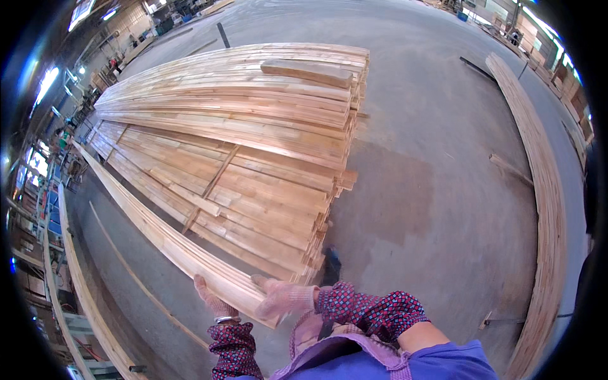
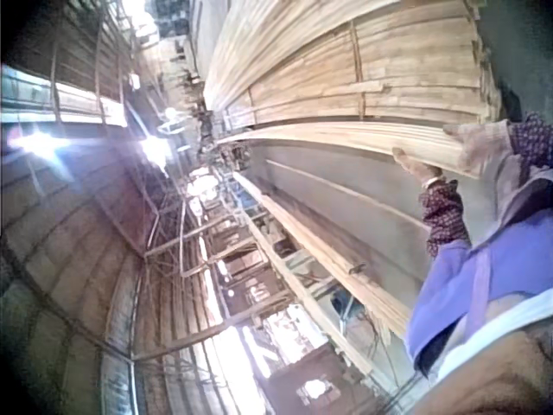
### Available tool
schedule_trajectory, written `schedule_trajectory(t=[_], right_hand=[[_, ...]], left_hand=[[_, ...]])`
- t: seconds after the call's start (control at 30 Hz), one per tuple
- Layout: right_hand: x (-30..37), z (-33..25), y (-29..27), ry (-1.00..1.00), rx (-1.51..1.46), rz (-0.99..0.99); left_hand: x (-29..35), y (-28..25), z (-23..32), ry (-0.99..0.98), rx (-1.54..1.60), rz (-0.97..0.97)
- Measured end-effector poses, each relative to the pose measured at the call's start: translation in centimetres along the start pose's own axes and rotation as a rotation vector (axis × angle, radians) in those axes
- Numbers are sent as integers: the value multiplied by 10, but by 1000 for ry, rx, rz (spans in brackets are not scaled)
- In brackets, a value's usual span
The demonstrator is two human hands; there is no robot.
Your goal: The person repeatedly picks up long wooden planks from a metal rack, carries them to a designated area, and stacks them on top of a growing pile. The task involves lifting, walking, and placing the planks in a repetitive loop.
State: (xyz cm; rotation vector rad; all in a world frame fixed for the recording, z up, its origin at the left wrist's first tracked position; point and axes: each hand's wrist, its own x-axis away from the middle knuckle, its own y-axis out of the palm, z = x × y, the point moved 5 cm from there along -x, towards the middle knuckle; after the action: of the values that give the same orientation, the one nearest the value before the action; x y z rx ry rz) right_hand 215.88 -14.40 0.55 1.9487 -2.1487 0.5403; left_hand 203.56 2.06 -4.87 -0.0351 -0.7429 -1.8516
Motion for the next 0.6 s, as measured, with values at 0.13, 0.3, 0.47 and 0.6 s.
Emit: schedule_trajectory(t=[0.13, 0.3, 0.47, 0.6], right_hand=[[-26, 20, -83, -9, -141, -94], [-47, 25, -214, 105, 109, -59], [-59, 19, -332, 188, 157, -51], [-50, -3, -403, 232, 177, -45]], left_hand=[[-44, 89, -26, 58, 3, 66], [-95, 197, -69, -46, 92, 1], [-141, 304, -85, 1, 144, 87], [-164, 368, -103, -135, 348, -34]])
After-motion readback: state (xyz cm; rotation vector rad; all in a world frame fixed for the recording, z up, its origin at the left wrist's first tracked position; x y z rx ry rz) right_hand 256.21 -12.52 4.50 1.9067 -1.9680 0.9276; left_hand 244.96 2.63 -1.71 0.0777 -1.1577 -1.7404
